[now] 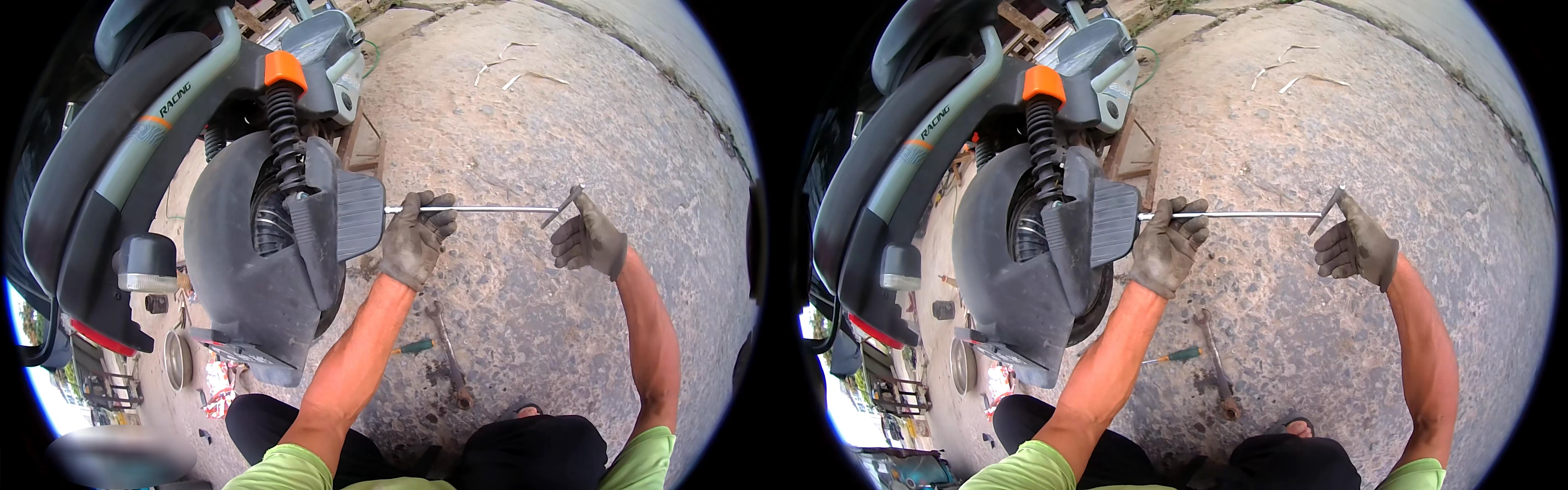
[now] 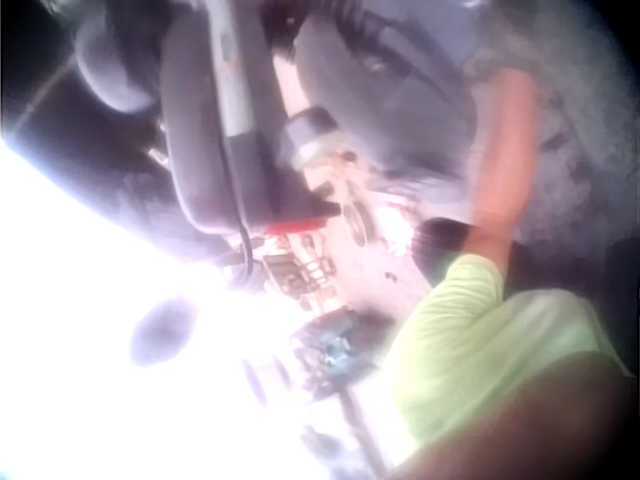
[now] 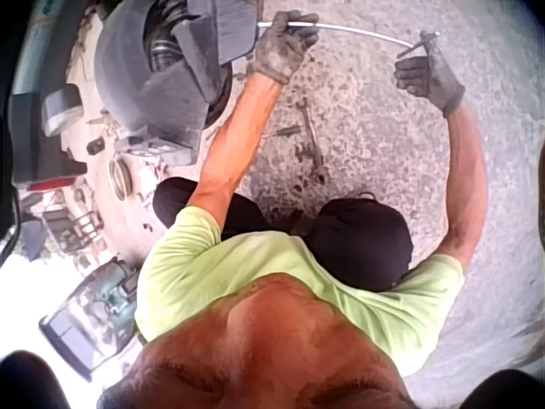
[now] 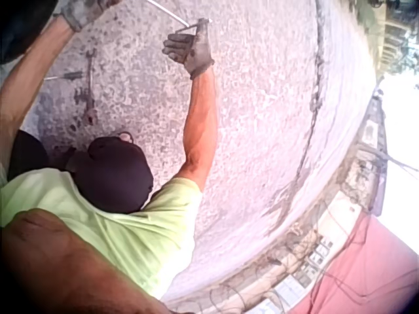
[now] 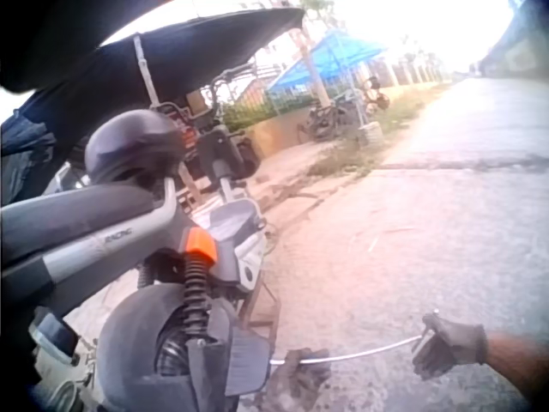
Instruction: The person uses a T-handle wrench to loosen and remove bolts from the rear footrest of a scooter. They remove the footrest and then use a wrench to loosen a bolt on the rear suspension assembly.
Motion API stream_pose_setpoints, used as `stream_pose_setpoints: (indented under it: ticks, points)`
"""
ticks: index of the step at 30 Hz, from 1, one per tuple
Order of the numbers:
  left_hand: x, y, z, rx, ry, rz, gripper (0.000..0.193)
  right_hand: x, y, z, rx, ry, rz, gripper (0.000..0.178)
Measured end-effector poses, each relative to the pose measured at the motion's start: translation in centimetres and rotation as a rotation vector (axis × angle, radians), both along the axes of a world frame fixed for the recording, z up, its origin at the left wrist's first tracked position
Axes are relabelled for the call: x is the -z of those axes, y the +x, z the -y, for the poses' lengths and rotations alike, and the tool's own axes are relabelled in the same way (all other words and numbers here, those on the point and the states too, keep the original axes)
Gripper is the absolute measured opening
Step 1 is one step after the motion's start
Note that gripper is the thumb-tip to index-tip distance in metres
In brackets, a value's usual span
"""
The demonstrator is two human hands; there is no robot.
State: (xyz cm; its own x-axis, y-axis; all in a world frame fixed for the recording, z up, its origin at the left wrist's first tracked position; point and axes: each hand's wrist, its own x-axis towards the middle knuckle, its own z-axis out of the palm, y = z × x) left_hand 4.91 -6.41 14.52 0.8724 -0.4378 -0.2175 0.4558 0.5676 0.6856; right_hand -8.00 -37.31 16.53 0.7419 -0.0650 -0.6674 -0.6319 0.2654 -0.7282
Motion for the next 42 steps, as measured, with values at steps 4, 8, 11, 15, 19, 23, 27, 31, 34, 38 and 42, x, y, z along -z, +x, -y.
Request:
stream_pose_setpoints:
  ticks: [4, 8, 11, 15, 19, 23, 27, 31, 34, 38, 42]
  points:
    - [0.2, 0.0, 0.1, 0.0, -0.006, 0.009, 0.03, -0.5, 2.1, -2.8, 0.123, 0.132, -0.052, 0.074]
    - [0.6, 0.2, -0.5, 0.026, -0.094, 0.014, 0.03, 0.5, 1.4, -2.9, 0.105, 0.178, 0.301, 0.049]
    - [1.4, 0.4, -0.8, 0.069, -0.192, 0.01, 0.03, 2.3, 1.7, -2.0, -0.057, -0.334, 0.631, 0.035]
    - [1.2, 0.6, -0.5, 0.059, -0.222, 0.007, 0.029, 2.4, 2.6, -0.6, -0.129, -0.734, 0.818, 0.028]
    - [1.3, -0.2, -0.7, 0.008, -0.202, -0.028, 0.031, 2.2, 2.5, 0.3, -0.382, -1.204, 0.886, 0.021]
    - [1.0, -1.4, 1.2, 0.052, -0.16, -0.053, 0.033, 2.3, 2.1, 0.3, -0.373, -1.472, 1.139, 0.019]
    - [0.2, -1.1, 2.0, 0.045, -0.015, -0.05, 0.035, 2.1, 1.3, -0.9, -0.284, -1.381, 1.015, 0.029]
    - [-0.3, -1.5, 2.7, 0.03, 0.003, -0.073, 0.036, 3.2, 0.1, -0.4, -0.03, -0.712, 0.509, 0.038]
    - [-0.4, -1.6, 2.6, 0.025, 0.01, -0.068, 0.036, 1.3, 0.6, 0.7, 0.18, 0.154, 0.036, 0.045]
    - [0.3, -1.3, 1.8, 0.039, 0.024, -0.038, 0.037, -0.5, 3.7, -3.7, 0.055, 0.029, -0.005, 0.03]
    - [0.4, -1.2, 2.4, 0.071, -0.007, -0.011, 0.036, 0.3, 4.1, -3.2, 0.104, 0.051, 0.024, 0.022]
